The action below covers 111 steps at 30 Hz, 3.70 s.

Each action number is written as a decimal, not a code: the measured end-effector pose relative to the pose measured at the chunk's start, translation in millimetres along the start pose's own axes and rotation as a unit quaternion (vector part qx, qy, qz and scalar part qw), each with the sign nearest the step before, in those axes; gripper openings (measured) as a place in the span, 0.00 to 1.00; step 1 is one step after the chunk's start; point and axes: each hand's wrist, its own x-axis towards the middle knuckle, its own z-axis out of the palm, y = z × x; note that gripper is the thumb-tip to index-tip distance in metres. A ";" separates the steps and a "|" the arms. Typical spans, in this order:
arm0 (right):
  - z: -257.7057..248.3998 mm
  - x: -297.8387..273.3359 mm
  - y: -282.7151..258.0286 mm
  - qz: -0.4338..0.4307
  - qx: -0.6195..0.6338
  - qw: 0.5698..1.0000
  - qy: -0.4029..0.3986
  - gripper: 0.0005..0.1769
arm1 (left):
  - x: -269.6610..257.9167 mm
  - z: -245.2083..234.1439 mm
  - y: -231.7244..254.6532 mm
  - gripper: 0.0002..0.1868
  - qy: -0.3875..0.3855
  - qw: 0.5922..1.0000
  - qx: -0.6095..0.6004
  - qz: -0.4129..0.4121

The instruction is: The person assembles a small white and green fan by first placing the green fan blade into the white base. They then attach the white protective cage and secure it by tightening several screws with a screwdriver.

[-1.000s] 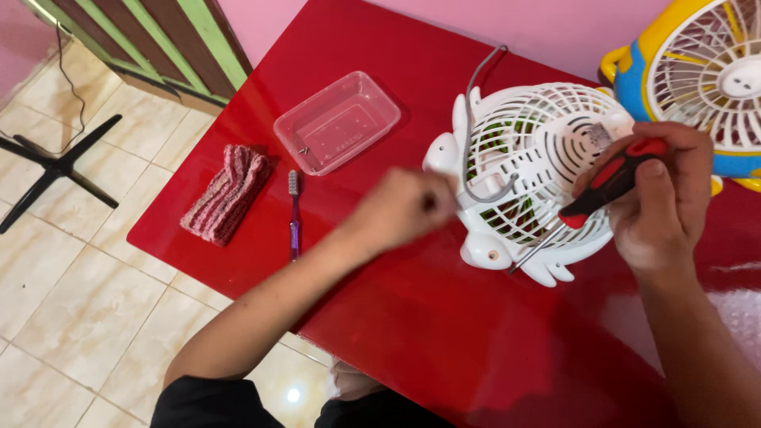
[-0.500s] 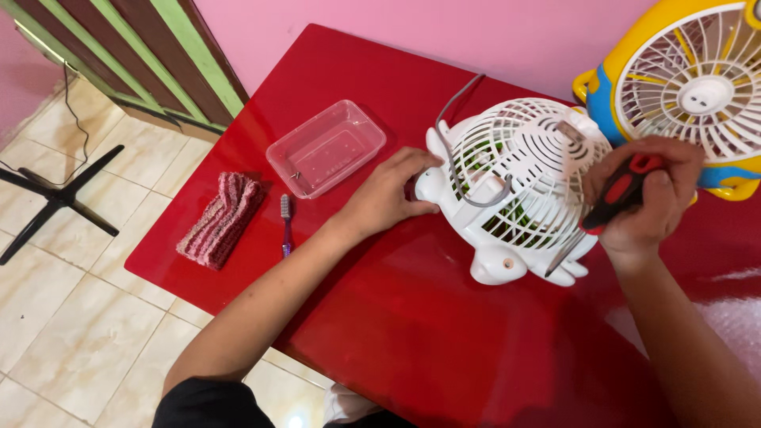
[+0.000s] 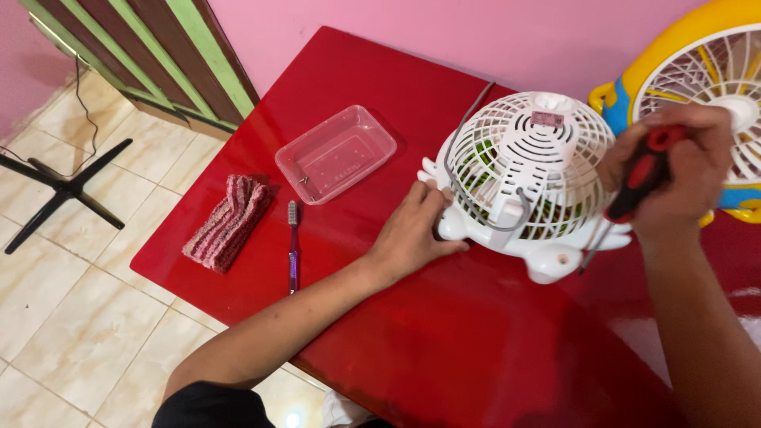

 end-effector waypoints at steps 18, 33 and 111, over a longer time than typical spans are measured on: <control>139.7 -16.0 -23.3 -0.052 -0.247 0.948 -0.192 0.24 | 1.0 -119.3 -41.9 0.12 -0.009 0.984 0.164 -0.062; 196.9 2.6 1.5 -0.054 -0.243 0.945 -0.211 0.24 | 7.7 -137.6 -141.3 0.04 0.015 0.893 0.415 -0.176; 111.5 9.8 -34.4 -0.095 -0.424 0.875 -0.210 0.24 | 23.3 -34.0 -24.7 0.17 -0.067 0.983 -0.166 0.050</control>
